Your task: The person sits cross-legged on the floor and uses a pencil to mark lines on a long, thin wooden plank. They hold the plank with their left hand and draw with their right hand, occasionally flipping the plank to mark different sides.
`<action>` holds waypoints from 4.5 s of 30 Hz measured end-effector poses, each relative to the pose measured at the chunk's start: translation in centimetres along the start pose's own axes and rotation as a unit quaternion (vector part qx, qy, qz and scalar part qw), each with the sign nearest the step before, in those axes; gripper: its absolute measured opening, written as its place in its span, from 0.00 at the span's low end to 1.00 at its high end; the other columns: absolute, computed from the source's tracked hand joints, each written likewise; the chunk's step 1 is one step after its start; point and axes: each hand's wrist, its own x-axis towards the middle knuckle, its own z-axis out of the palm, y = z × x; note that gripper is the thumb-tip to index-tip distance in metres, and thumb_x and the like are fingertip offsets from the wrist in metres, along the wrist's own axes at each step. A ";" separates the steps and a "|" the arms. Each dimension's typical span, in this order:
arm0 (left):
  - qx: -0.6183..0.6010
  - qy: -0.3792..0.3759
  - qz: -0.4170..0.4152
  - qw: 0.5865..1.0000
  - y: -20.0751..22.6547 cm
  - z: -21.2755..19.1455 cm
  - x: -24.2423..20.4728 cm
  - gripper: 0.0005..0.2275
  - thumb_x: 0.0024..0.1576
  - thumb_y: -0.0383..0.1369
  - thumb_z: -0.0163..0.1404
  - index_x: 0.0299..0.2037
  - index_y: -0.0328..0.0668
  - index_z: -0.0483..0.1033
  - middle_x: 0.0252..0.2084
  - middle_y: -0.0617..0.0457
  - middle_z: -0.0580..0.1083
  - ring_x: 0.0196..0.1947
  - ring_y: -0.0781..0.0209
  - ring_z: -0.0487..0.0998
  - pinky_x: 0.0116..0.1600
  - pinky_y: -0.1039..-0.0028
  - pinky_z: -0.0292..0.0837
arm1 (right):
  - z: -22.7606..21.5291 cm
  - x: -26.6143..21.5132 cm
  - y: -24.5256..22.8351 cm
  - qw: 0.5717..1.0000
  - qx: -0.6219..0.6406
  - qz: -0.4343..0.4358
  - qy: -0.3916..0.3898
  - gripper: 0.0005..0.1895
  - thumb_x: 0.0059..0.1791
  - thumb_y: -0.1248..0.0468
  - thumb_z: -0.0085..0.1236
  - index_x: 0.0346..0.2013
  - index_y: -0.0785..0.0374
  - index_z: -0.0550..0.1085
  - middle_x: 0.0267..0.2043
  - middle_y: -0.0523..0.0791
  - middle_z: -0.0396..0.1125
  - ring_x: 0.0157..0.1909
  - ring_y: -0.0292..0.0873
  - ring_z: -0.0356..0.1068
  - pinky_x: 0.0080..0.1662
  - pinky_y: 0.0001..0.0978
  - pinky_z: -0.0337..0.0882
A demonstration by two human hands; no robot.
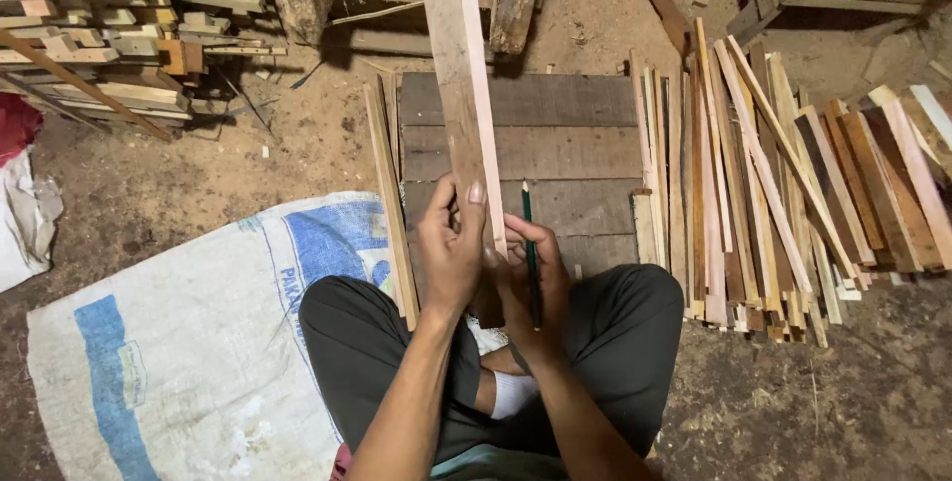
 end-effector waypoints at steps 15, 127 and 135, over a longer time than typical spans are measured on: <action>-0.011 0.004 0.018 1.000 -1.6 -0.6 0.7 0.10 0.65 0.35 0.45 0.46 0.36 0.73 0.24 0.54 0.68 0.21 0.70 0.60 0.27 0.79 0.59 | -0.5 3.1 -6.1 0.960 -0.219 -0.175 -0.016 0.13 0.57 0.66 0.48 0.44 0.70 0.79 0.33 0.52 0.75 0.32 0.46 0.77 0.39 0.36 0.77; -0.048 0.135 -0.143 0.979 -10.9 -7.0 -2.8 0.08 0.67 0.31 0.43 0.43 0.37 0.74 0.20 0.48 0.74 0.13 0.64 0.71 0.24 0.75 0.72 | 1.8 -3.3 18.2 0.957 -0.225 0.163 0.078 0.19 0.58 0.55 0.48 0.56 0.63 0.75 0.48 0.56 0.72 0.53 0.60 0.73 0.54 0.56 0.73; -0.066 0.061 -0.169 0.981 -9.0 0.9 -4.3 0.07 0.67 0.32 0.43 0.47 0.35 0.67 0.26 0.45 0.74 0.15 0.62 0.73 0.19 0.74 0.72 | -6.4 -0.1 14.0 0.961 -0.211 0.072 0.161 0.15 0.61 0.61 0.42 0.53 0.61 0.77 0.37 0.48 0.77 0.45 0.43 0.78 0.52 0.39 0.74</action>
